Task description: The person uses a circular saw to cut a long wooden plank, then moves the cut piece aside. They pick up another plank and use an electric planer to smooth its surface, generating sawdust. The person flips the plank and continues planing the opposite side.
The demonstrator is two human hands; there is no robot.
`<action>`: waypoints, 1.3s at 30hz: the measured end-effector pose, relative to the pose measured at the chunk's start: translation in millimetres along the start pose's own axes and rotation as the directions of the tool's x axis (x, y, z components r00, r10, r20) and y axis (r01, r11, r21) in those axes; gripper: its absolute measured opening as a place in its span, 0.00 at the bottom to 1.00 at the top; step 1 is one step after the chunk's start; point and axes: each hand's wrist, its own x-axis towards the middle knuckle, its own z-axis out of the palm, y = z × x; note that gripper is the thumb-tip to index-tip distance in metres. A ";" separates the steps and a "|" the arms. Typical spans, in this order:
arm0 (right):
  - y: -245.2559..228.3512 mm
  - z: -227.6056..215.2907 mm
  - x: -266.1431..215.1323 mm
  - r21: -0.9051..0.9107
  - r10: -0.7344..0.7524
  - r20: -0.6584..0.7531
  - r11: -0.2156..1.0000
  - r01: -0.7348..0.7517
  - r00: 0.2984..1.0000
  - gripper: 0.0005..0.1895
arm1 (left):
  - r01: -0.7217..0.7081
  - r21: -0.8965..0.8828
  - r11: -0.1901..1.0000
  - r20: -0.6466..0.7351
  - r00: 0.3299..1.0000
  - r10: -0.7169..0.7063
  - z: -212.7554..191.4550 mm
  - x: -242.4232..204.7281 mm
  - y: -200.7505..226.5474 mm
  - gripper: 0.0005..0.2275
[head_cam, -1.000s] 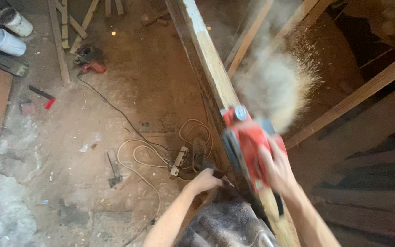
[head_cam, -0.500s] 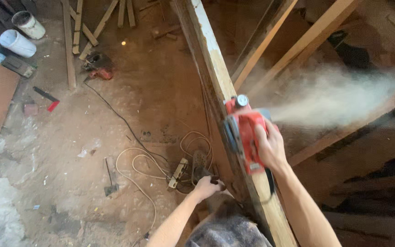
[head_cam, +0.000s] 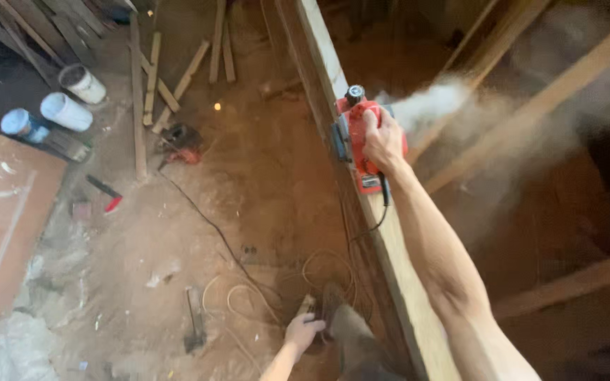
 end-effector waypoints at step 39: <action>-40.6 -62.2 -82.2 0.087 0.317 0.153 0.939 -0.332 0.936 0.24 | -0.653 0.061 0.755 -0.188 0.736 0.651 -55.0 174.5 304.9 0.14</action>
